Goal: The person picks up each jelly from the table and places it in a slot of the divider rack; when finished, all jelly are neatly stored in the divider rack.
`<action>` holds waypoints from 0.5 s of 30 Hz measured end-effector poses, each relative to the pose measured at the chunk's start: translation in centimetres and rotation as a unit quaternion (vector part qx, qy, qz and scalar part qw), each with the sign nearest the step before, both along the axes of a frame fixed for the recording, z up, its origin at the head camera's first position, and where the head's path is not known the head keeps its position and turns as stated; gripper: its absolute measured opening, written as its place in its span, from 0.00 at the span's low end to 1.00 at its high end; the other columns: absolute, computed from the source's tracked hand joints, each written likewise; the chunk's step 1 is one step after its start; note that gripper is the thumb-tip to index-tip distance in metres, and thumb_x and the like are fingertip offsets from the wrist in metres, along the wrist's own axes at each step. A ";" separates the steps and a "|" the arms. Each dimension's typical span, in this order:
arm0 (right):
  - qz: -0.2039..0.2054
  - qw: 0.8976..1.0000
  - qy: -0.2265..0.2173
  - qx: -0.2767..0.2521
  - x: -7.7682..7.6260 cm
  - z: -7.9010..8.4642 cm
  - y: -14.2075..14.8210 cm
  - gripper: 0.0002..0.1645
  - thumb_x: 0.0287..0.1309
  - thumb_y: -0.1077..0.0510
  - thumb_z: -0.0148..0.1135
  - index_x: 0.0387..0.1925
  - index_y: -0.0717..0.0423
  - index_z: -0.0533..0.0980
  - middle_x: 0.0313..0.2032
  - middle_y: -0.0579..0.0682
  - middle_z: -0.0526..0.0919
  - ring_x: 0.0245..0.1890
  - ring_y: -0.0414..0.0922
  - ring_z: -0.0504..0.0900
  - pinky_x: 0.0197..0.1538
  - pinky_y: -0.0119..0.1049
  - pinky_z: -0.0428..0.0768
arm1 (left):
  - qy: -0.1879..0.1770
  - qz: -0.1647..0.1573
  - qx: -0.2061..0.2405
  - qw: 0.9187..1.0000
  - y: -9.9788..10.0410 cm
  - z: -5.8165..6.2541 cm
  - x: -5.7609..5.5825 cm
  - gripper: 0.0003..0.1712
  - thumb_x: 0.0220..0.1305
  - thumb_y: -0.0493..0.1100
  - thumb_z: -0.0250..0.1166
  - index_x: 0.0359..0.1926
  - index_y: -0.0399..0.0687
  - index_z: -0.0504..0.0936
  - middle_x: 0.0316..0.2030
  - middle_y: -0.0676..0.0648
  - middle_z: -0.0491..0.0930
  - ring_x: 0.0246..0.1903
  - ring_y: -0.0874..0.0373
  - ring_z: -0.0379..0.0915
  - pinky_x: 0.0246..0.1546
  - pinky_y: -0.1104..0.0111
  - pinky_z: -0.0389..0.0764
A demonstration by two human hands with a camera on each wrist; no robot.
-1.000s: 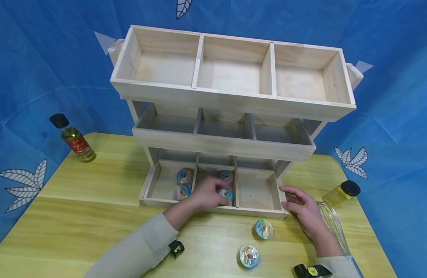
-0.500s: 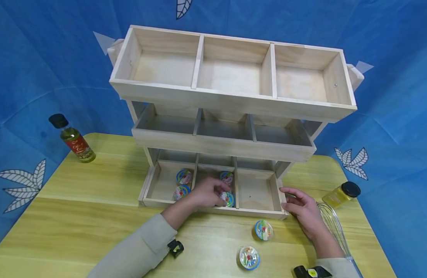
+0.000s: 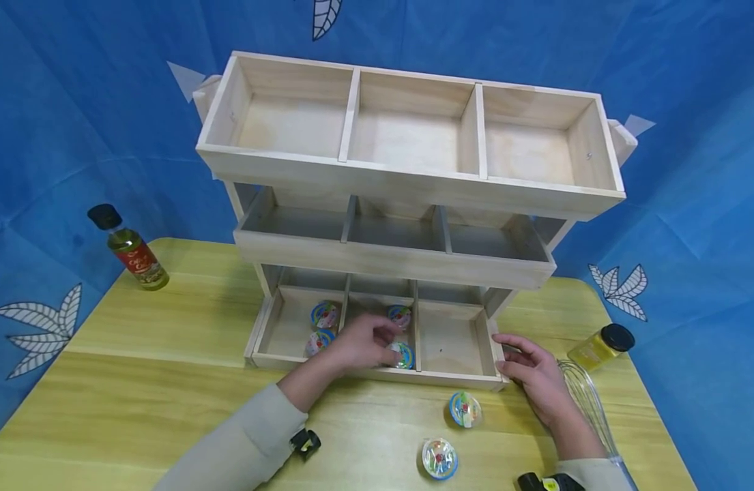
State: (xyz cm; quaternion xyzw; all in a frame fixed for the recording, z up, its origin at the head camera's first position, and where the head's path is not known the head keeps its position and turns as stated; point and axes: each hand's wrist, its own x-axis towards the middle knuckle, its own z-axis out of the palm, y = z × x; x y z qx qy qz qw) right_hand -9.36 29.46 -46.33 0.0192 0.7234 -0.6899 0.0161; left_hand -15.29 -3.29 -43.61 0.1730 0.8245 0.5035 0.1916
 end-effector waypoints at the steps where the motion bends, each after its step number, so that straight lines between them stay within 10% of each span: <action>1: 0.000 1.000 0.000 0.001 0.0 0.0 0.0 0.26 0.56 0.75 0.64 0.58 0.75 0.72 0.43 0.57 0.82 0.42 0.42 0.82 0.40 0.33 0.83 | 0.010 0.002 -0.001 1.000 -0.1 0.0 0.1 0.27 0.53 0.40 0.76 0.54 0.38 0.82 0.45 0.44 0.80 0.44 0.51 0.76 0.47 0.61 0.79; 15: -0.006 1.000 -0.003 0.016 0.1 0.0 -0.1 0.27 0.57 0.74 0.64 0.59 0.75 0.71 0.44 0.55 0.81 0.43 0.41 0.81 0.40 0.33 0.83 | 0.146 0.007 0.043 0.988 0.2 2.0 3.6 0.29 0.53 0.37 0.76 0.56 0.36 0.80 0.49 0.40 0.81 0.47 0.45 0.78 0.47 0.56 0.82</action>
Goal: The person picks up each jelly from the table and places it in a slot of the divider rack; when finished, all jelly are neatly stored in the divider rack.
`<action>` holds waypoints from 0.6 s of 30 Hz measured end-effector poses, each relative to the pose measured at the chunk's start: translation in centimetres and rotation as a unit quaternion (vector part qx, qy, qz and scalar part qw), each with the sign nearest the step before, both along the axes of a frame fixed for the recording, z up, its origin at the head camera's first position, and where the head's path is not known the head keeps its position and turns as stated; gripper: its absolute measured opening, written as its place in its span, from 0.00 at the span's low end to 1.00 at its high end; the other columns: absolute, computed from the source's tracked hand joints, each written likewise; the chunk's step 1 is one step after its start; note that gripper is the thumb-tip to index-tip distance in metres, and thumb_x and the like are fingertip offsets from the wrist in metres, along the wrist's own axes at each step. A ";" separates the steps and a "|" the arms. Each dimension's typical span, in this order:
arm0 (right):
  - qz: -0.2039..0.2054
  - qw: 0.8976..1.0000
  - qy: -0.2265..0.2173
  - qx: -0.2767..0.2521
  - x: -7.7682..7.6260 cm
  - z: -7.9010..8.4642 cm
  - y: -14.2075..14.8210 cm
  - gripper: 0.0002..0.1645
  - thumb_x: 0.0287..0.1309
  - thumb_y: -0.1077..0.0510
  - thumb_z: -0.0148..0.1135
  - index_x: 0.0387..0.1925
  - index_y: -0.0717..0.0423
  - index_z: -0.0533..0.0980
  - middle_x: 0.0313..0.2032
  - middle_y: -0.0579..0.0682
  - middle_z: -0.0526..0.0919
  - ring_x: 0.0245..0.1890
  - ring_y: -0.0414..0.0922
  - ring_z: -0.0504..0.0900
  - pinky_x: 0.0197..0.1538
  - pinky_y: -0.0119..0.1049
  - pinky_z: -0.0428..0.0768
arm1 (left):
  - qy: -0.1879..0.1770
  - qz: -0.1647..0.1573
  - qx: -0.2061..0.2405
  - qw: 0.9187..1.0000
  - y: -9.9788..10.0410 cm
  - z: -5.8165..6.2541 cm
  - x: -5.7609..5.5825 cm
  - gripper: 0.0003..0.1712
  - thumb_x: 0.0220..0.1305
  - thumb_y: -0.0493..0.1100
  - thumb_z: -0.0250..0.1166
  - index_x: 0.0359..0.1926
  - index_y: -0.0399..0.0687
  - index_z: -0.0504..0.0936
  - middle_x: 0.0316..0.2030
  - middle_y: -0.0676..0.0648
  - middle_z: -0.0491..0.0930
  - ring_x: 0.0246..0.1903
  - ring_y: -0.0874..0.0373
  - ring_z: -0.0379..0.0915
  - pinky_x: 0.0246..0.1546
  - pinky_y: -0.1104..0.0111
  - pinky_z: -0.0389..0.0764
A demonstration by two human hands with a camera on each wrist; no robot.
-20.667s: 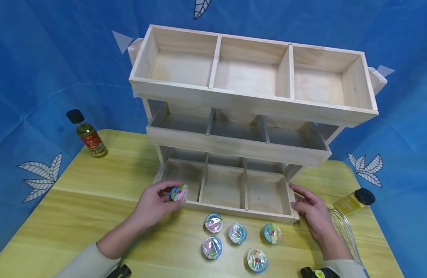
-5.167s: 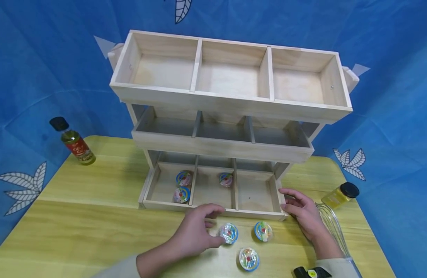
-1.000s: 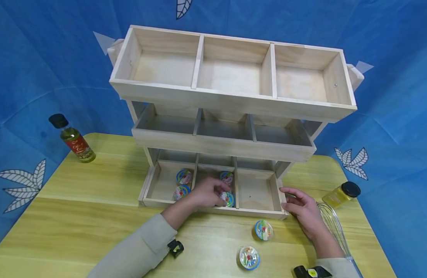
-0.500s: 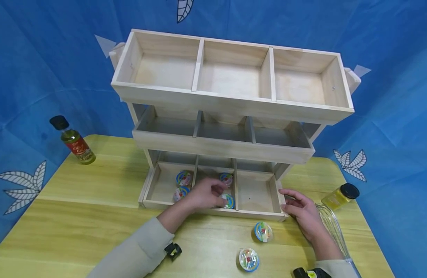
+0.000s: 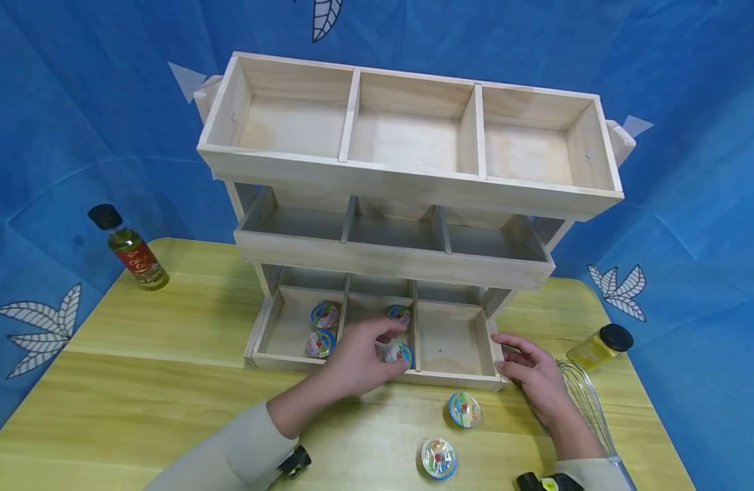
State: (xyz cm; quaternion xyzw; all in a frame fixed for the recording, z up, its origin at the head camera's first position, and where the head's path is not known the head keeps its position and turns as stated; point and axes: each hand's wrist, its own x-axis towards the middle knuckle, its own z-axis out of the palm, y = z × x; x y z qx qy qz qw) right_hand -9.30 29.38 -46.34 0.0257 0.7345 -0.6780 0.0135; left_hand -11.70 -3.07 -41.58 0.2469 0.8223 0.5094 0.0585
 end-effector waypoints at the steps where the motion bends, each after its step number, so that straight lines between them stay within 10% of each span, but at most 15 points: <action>1: 0.001 1.000 0.000 0.001 0.0 0.0 0.0 0.27 0.57 0.74 0.64 0.59 0.75 0.71 0.45 0.55 0.81 0.43 0.41 0.81 0.40 0.33 0.83 | 0.002 -0.003 0.007 1.000 0.1 0.2 0.3 0.29 0.53 0.37 0.76 0.56 0.36 0.80 0.48 0.40 0.81 0.47 0.45 0.78 0.47 0.57 0.82; 18: 0.007 1.000 -0.001 0.004 0.0 0.2 0.0 0.27 0.58 0.73 0.64 0.60 0.74 0.71 0.46 0.58 0.80 0.44 0.42 0.81 0.41 0.33 0.82 | -0.075 -0.126 0.024 0.989 2.4 -0.4 5.3 0.32 0.50 0.39 0.79 0.58 0.45 0.81 0.53 0.55 0.79 0.51 0.60 0.74 0.47 0.71 0.79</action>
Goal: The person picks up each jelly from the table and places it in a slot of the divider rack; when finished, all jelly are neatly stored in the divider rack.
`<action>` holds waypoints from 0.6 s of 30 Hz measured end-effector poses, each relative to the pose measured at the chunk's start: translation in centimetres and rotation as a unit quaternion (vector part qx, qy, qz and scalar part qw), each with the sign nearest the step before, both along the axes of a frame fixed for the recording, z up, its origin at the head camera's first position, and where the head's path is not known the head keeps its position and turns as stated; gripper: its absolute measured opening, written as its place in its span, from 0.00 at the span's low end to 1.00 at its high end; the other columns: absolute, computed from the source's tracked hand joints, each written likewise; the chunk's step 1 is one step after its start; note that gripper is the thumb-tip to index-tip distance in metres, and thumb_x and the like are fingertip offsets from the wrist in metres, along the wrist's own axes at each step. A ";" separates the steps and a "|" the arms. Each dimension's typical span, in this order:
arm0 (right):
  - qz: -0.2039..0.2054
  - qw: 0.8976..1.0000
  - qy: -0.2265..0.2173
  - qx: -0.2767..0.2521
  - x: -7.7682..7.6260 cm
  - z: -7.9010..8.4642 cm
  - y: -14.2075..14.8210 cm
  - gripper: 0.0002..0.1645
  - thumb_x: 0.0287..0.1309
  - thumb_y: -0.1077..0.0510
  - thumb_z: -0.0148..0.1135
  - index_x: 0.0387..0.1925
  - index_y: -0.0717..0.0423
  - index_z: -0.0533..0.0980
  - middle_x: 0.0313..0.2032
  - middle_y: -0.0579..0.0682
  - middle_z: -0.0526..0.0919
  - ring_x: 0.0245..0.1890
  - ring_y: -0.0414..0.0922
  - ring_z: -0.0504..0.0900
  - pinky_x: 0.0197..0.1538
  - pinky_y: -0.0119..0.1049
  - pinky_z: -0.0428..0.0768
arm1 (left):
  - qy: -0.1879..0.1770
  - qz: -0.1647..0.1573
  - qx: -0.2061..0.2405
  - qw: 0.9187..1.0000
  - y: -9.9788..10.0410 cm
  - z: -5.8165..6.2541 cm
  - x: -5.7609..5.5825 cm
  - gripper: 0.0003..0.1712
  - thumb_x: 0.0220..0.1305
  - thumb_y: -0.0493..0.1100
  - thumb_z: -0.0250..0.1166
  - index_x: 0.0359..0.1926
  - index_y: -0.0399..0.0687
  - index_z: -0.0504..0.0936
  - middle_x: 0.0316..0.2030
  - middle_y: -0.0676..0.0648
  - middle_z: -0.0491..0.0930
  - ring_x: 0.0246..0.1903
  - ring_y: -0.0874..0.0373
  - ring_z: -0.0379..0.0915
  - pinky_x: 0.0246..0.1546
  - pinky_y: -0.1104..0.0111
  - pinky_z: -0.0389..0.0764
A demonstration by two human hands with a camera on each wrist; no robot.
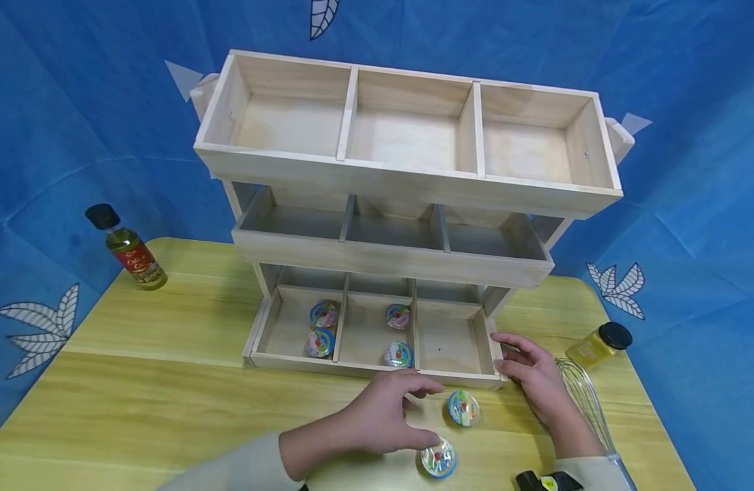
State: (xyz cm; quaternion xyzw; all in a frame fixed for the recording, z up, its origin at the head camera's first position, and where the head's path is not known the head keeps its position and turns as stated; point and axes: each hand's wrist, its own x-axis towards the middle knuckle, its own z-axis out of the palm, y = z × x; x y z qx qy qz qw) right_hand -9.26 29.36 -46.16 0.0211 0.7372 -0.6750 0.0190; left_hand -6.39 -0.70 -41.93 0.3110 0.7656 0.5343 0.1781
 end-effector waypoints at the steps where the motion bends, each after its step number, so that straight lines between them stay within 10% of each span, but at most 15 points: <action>1: -0.001 1.000 -0.001 0.001 0.0 0.0 0.0 0.27 0.58 0.73 0.64 0.60 0.74 0.71 0.46 0.59 0.80 0.44 0.42 0.81 0.41 0.34 0.83 | -0.005 -0.005 -0.004 1.000 0.1 -0.1 0.1 0.32 0.50 0.39 0.79 0.58 0.45 0.81 0.53 0.55 0.79 0.51 0.60 0.74 0.47 0.72 0.79; 10: 0.000 1.000 -0.004 0.002 0.0 0.2 -0.1 0.28 0.58 0.73 0.64 0.60 0.74 0.70 0.46 0.58 0.80 0.44 0.42 0.81 0.41 0.33 0.82 | 0.028 -0.082 -0.085 0.993 0.7 -1.0 0.3 0.34 0.42 0.40 0.84 0.55 0.47 0.83 0.44 0.60 0.78 0.39 0.69 0.73 0.35 0.78 0.76; 18: 0.003 1.000 0.000 -0.003 0.1 0.1 -0.1 0.27 0.58 0.73 0.63 0.60 0.76 0.70 0.45 0.58 0.80 0.43 0.42 0.81 0.41 0.34 0.83 | -0.037 -0.154 -0.096 0.983 1.5 -2.2 -0.2 0.37 0.39 0.33 0.84 0.55 0.43 0.82 0.39 0.64 0.75 0.36 0.73 0.70 0.34 0.78 0.77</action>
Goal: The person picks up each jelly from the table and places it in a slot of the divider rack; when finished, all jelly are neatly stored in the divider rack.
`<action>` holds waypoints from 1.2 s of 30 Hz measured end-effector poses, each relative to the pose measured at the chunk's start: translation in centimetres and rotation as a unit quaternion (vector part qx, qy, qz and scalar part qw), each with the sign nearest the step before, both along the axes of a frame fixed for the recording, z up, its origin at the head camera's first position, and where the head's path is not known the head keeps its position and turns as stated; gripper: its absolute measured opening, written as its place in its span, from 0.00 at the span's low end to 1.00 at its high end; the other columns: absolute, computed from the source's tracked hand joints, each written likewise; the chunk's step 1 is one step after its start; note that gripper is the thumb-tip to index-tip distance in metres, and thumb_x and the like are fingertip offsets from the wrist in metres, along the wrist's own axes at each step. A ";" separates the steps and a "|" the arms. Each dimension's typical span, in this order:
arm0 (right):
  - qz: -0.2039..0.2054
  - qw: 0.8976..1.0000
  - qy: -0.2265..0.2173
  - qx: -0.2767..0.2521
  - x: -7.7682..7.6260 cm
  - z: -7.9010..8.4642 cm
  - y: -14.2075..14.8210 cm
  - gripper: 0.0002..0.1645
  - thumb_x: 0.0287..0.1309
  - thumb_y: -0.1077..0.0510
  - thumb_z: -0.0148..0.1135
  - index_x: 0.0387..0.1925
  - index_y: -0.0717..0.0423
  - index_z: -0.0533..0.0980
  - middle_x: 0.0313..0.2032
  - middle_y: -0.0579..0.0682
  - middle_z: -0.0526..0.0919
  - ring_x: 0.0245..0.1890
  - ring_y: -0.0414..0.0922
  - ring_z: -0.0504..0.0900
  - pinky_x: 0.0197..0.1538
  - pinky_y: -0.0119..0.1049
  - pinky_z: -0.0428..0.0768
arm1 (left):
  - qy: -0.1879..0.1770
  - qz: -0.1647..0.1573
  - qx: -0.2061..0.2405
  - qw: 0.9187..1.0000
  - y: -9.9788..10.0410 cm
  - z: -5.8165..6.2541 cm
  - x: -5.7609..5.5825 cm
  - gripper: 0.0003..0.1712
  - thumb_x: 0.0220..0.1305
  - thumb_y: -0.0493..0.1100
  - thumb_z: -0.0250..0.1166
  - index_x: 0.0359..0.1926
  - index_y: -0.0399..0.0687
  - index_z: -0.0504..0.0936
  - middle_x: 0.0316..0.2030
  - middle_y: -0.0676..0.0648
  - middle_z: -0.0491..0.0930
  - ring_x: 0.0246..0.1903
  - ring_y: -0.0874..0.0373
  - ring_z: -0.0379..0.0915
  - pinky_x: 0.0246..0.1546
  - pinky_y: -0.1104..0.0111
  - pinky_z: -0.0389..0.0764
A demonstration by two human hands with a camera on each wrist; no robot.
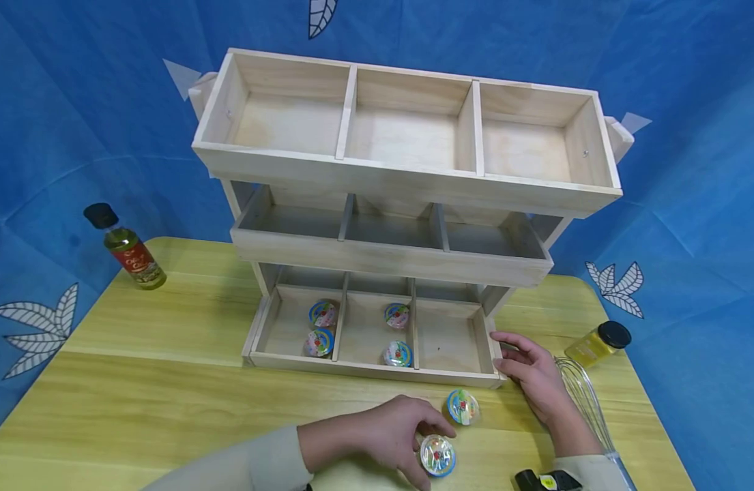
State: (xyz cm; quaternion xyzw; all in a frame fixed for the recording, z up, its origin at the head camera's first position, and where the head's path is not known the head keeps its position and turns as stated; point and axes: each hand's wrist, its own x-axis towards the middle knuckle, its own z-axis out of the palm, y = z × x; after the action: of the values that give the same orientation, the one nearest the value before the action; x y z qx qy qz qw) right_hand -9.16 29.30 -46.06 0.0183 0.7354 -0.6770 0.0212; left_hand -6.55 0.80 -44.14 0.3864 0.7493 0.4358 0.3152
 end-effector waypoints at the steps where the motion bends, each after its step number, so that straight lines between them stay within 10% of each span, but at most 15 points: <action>1: 0.000 1.000 0.000 -0.001 0.0 0.0 0.0 0.27 0.59 0.73 0.64 0.60 0.75 0.70 0.45 0.58 0.81 0.43 0.42 0.81 0.41 0.33 0.83 | -0.001 -0.008 -0.003 1.000 0.1 -0.1 -0.1 0.37 0.39 0.33 0.84 0.55 0.44 0.83 0.39 0.65 0.75 0.35 0.72 0.70 0.35 0.78 0.77; 16: -0.003 1.000 -0.001 -0.001 -0.1 -0.1 0.0 0.27 0.58 0.73 0.64 0.59 0.75 0.71 0.44 0.57 0.81 0.42 0.42 0.82 0.40 0.34 0.83 | 0.003 -0.036 -0.006 0.999 0.5 -0.5 -0.4 0.32 0.39 0.28 0.82 0.49 0.46 0.85 0.36 0.65 0.76 0.30 0.72 0.70 0.34 0.78 0.77; 36: -0.004 1.000 -0.004 -0.012 -0.2 -0.3 0.2 0.26 0.57 0.74 0.64 0.58 0.73 0.72 0.43 0.54 0.81 0.42 0.42 0.81 0.40 0.33 0.83 | -0.017 0.015 0.033 0.999 0.2 -1.2 -0.1 0.26 0.43 0.31 0.81 0.47 0.46 0.85 0.33 0.64 0.77 0.27 0.71 0.72 0.32 0.77 0.78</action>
State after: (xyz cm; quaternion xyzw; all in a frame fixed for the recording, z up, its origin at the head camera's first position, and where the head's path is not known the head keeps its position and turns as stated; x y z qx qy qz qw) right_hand -9.34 29.49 -46.38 0.0243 0.7274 -0.6855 0.0217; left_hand -6.66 1.04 -45.36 0.3778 0.7347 0.4716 0.3084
